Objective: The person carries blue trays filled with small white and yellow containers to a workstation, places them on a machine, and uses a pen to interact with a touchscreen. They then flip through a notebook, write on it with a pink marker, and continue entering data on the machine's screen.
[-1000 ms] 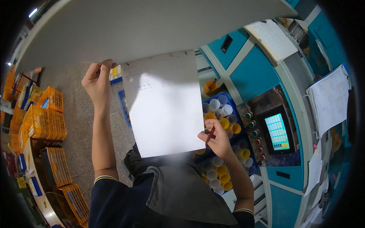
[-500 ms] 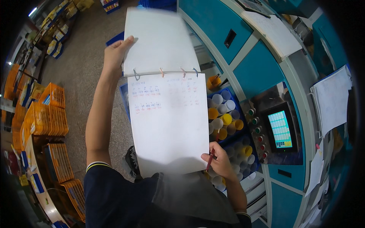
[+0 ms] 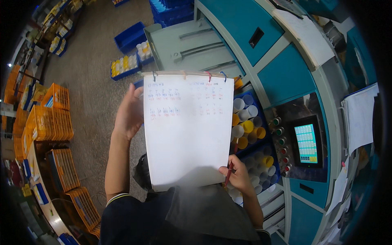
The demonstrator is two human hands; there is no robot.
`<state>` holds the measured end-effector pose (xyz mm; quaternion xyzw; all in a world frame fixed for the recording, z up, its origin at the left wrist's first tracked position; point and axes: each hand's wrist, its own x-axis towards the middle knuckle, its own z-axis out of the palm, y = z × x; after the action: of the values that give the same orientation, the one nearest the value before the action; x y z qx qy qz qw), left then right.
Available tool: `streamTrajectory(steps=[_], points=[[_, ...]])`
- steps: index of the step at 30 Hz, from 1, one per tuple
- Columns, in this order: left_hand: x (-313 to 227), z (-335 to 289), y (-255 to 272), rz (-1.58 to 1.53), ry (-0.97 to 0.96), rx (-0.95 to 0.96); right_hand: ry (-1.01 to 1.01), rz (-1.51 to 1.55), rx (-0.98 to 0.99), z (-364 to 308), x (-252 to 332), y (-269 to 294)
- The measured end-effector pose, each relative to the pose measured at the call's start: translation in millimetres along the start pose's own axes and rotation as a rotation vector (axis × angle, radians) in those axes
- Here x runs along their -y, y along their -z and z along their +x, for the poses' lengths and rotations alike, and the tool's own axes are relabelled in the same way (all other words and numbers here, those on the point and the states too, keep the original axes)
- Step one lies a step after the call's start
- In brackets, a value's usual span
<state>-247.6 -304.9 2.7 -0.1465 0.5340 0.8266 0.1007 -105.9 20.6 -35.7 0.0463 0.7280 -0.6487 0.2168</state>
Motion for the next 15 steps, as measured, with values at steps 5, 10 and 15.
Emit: streamTrajectory(steps=[5, 10, 15], points=[[5.7, -22.7, -28.4, 0.196, -0.187, 0.003, 0.052, -0.06, 0.005, -2.7, -4.7, -0.4], [3.7, -29.4, -36.5, 0.301, -0.202, -0.083, 0.107, -0.221, 0.1, -0.8, -17.8, 7.4], [5.0, -23.0, -50.7, 0.287, -0.255, -0.064, 0.412, -0.048, -0.256, -5.9, -3.0, 52.6]])
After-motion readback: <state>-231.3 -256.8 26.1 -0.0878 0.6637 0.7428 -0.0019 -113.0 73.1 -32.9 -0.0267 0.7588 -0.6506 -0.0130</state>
